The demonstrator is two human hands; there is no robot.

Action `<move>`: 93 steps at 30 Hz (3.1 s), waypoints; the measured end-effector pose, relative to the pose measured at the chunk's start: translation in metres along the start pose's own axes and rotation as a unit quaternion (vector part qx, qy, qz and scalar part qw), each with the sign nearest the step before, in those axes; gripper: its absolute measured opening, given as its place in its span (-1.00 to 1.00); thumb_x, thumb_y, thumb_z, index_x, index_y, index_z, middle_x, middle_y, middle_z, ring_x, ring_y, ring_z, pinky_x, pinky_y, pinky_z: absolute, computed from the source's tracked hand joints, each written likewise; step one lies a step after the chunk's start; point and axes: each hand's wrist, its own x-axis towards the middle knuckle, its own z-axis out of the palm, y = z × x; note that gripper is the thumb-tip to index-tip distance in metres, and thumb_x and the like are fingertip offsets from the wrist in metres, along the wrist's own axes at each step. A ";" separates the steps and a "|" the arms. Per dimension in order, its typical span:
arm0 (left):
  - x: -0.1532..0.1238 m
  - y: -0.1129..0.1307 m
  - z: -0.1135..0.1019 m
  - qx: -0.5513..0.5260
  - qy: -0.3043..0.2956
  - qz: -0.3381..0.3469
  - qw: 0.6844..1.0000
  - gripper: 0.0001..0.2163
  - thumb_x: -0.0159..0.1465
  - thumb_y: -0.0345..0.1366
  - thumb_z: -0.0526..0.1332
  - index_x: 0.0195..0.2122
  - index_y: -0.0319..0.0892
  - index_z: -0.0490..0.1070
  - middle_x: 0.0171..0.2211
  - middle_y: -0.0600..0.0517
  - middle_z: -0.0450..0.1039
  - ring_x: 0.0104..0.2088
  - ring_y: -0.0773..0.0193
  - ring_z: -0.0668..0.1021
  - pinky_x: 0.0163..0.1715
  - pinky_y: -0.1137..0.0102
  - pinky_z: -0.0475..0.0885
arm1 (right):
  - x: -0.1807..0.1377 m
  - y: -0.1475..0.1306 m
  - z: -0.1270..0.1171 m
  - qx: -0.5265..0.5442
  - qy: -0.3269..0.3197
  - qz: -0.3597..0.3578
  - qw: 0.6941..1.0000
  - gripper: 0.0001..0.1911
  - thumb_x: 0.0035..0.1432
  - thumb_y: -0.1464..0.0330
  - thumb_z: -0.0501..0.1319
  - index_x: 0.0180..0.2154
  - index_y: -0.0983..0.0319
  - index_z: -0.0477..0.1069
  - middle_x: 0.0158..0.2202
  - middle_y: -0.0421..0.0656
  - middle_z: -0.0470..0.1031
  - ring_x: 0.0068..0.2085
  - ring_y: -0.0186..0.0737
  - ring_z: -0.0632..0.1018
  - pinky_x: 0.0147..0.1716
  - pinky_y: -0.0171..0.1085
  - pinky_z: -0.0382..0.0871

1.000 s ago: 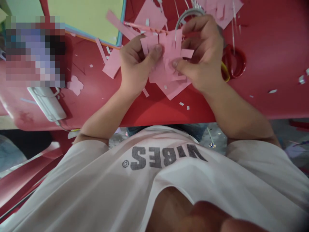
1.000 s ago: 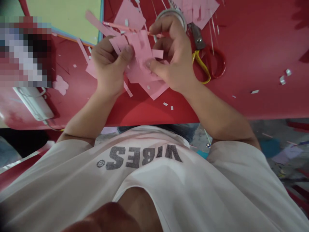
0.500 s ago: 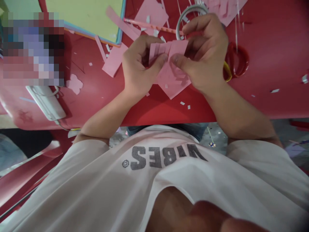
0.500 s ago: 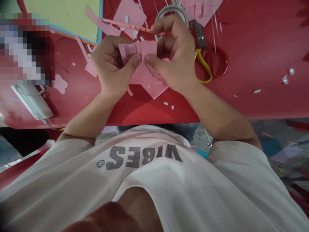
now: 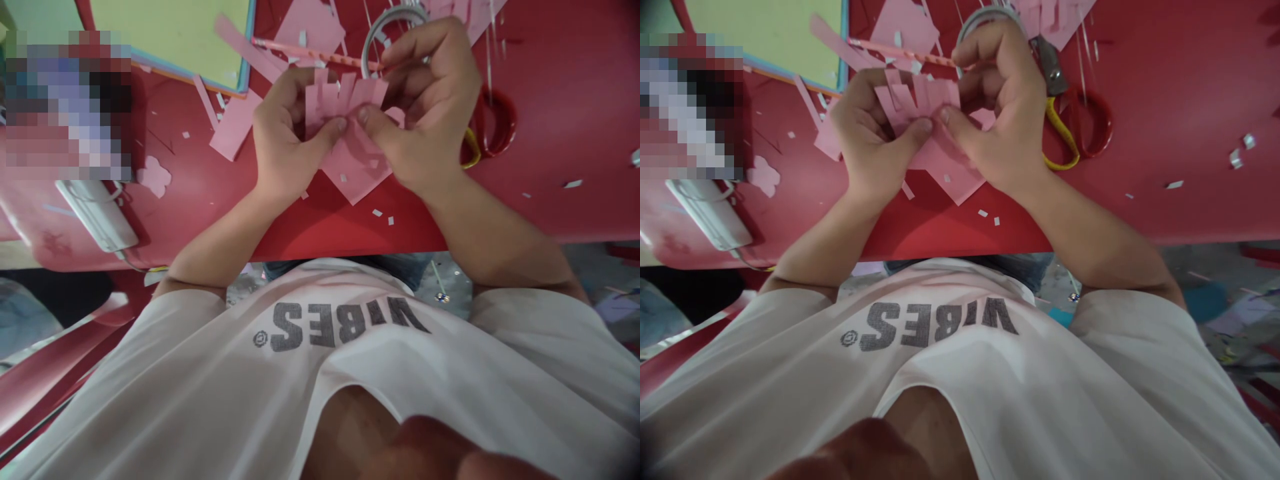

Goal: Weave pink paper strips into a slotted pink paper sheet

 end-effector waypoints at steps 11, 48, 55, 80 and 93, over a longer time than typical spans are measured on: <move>0.001 -0.006 -0.008 0.027 0.023 0.005 0.999 -0.61 0.12 -0.30 0.54 -0.05 -0.13 0.53 -0.21 0.06 0.58 -0.27 0.28 0.58 -0.30 0.40 0.48 | -0.001 0.002 -0.006 -0.176 0.007 -0.003 0.984 -0.93 0.15 0.43 0.29 -0.37 0.14 0.46 -0.42 -0.28 0.49 -0.40 -0.29 0.46 -0.40 -0.23 0.35; -0.008 -0.006 0.005 -0.013 0.025 -0.071 0.997 -0.63 0.08 -0.03 0.53 -0.17 -0.06 0.54 -0.27 0.13 0.59 -0.27 0.34 0.56 -0.32 0.35 0.46 | -0.007 0.007 0.006 -0.103 0.024 0.002 0.994 -0.76 0.10 0.27 0.27 -0.20 0.08 0.26 -0.28 -0.26 0.22 -0.35 -0.35 0.30 -0.45 -0.32 0.19; -0.005 0.012 0.007 -0.068 0.002 -0.179 0.981 -0.90 0.22 -0.39 0.43 -0.23 -0.15 0.62 -0.27 0.05 0.61 -0.27 0.26 0.59 -0.27 0.33 0.52 | -0.001 0.018 -0.001 -0.101 0.043 -0.101 0.989 -0.68 0.21 0.14 0.30 -0.08 0.09 0.30 -0.16 -0.15 0.32 -0.18 -0.19 0.43 -0.24 -0.16 0.42; -0.013 0.002 0.000 0.167 -0.018 -0.041 0.985 -0.76 0.23 -0.10 0.38 -0.10 0.04 0.51 -0.24 0.02 0.56 -0.24 0.11 0.58 -0.26 0.23 0.44 | -0.007 -0.016 -0.006 -0.362 -0.056 -0.168 0.915 -0.64 0.18 0.42 0.15 -0.03 -0.08 0.39 0.20 -0.22 0.37 0.17 -0.08 0.48 0.15 0.03 0.38; -0.015 -0.009 0.000 0.190 -0.001 0.008 0.982 -0.74 0.19 -0.14 0.33 -0.07 0.17 0.48 -0.29 0.07 0.55 -0.38 0.13 0.54 -0.40 0.24 0.39 | -0.010 -0.012 -0.005 -0.428 -0.046 -0.200 0.880 -0.73 0.24 0.28 0.13 -0.06 -0.15 0.44 0.18 -0.25 0.43 0.13 -0.03 0.49 0.09 0.09 0.30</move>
